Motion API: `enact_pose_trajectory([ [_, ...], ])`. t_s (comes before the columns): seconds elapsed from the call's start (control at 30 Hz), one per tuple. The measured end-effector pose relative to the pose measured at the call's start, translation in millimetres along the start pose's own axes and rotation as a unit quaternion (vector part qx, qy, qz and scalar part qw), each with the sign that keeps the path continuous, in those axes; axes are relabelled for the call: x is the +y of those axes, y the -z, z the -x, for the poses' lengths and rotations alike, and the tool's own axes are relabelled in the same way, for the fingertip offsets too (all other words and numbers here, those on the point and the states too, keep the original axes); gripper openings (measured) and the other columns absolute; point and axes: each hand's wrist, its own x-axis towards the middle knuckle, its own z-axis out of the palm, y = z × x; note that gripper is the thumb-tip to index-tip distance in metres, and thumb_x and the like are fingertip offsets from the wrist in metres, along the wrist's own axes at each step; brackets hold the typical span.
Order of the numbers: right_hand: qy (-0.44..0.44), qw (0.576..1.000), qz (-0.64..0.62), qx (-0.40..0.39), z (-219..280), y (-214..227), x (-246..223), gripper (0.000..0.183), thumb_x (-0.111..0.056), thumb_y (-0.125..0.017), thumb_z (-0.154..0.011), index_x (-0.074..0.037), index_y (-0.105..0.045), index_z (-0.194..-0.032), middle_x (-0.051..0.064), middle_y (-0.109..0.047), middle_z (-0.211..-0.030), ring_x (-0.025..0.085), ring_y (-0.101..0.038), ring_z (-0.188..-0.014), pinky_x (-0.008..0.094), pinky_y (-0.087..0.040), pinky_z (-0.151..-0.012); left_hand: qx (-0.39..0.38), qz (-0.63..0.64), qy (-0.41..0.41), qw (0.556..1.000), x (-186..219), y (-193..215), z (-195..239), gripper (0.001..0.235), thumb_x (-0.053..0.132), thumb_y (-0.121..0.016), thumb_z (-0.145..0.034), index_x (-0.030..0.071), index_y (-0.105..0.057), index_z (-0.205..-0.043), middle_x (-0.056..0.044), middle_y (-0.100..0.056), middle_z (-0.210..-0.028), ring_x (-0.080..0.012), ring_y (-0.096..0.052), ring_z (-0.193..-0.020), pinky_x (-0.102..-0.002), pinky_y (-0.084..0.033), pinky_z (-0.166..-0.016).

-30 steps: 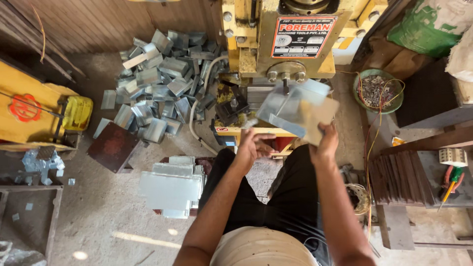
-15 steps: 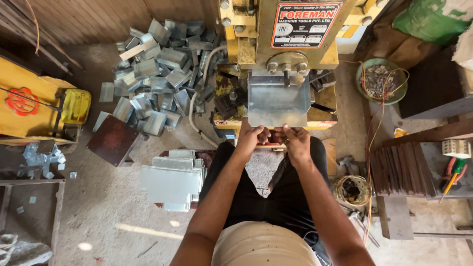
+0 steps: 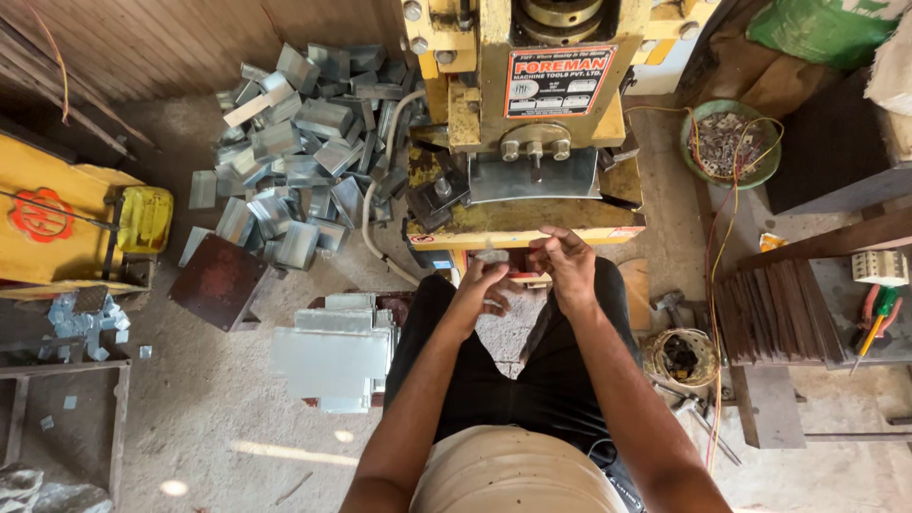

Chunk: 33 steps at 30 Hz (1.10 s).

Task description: The person places metal sheets into a industrial press to bend them, and سپس removes and stacks the finished components.

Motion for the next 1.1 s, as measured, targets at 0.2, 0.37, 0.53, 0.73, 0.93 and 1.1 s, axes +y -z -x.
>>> enact_pose_trajectory([
  [0.2, -0.011, 0.995, -0.096, 0.038, 12.5, 27.8, 16.5, 0.042, -0.045, -0.056, -0.107, -0.004, -0.066, -0.113, 0.008, -0.069, -0.090, 0.017, -0.065, -0.075, 0.031, -0.055, -0.070, -0.012, 0.059, -0.016, 0.998, 32.0, -36.3, -85.3, 0.068, 0.061, -0.053, -0.098, 0.002, -0.056, -0.130, -0.004, -0.069, -0.073, -0.0123, -0.058, -0.054, -0.024, -0.048, -0.049],
  [0.37, -0.102, 0.982, -0.143, 0.066, 19.3, 63.1, 20.5, 0.053, -0.058, -0.040, -0.110, -0.008, -0.060, -0.112, 0.007, -0.067, -0.093, 0.019, -0.061, -0.082, 0.034, -0.052, -0.073, -0.032, 0.200, 0.052, 0.978, 37.8, -61.3, -106.0, 0.053, 0.044, -0.047, -0.107, -0.004, -0.063, -0.092, -0.009, -0.063, -0.060, -0.0166, -0.051, -0.043, -0.028, -0.035, -0.039],
  [0.53, -0.123, 0.983, -0.139, 0.012, 17.9, 56.3, -19.5, 0.059, -0.056, -0.042, -0.104, -0.006, -0.059, -0.132, 0.007, -0.069, -0.114, 0.023, -0.065, -0.099, 0.042, -0.053, -0.087, -0.201, 0.076, 0.044, 0.976, 41.4, -38.9, -21.5, 0.050, 0.038, -0.045, -0.107, -0.003, -0.064, -0.087, -0.011, -0.063, -0.058, -0.0163, -0.049, -0.040, -0.027, -0.034, -0.037],
  [0.73, -0.138, 0.976, -0.122, -0.119, 14.3, 35.8, -93.9, 0.072, -0.053, -0.058, -0.086, -0.015, -0.049, -0.146, 0.011, -0.062, -0.136, 0.028, -0.064, -0.118, 0.048, -0.055, -0.093, -0.058, -0.107, 0.080, 0.989, 65.0, -5.7, 9.1, 0.056, 0.047, -0.043, -0.100, 0.001, -0.060, -0.126, -0.016, -0.071, -0.084, -0.0229, -0.066, -0.065, -0.033, -0.054, -0.057],
  [0.93, 0.017, 0.995, -0.098, -0.015, 14.3, -8.1, -80.6, 0.073, -0.025, -0.066, -0.092, -0.019, -0.023, -0.151, 0.020, -0.049, -0.143, 0.040, -0.064, -0.120, 0.056, -0.060, -0.094, 0.055, 0.208, -0.044, 0.976, 45.3, 3.2, 3.2, 0.083, 0.065, -0.032, -0.095, 0.007, -0.024, -0.154, -0.030, -0.060, -0.125, -0.0343, -0.070, -0.098, -0.045, -0.064, -0.081],
  [1.1, 0.033, 0.994, -0.093, -0.038, 17.8, -25.4, -55.3, 0.085, 0.005, -0.060, -0.094, -0.030, -0.014, -0.157, 0.020, -0.045, -0.147, 0.037, -0.064, -0.120, 0.049, -0.060, -0.100, 0.114, 0.035, -0.158, 0.980, 11.5, -6.4, -15.2, 0.093, 0.033, -0.073, -0.093, 0.000, -0.010, -0.154, -0.028, -0.044, -0.149, -0.0328, -0.073, -0.114, -0.037, -0.065, -0.092],
])
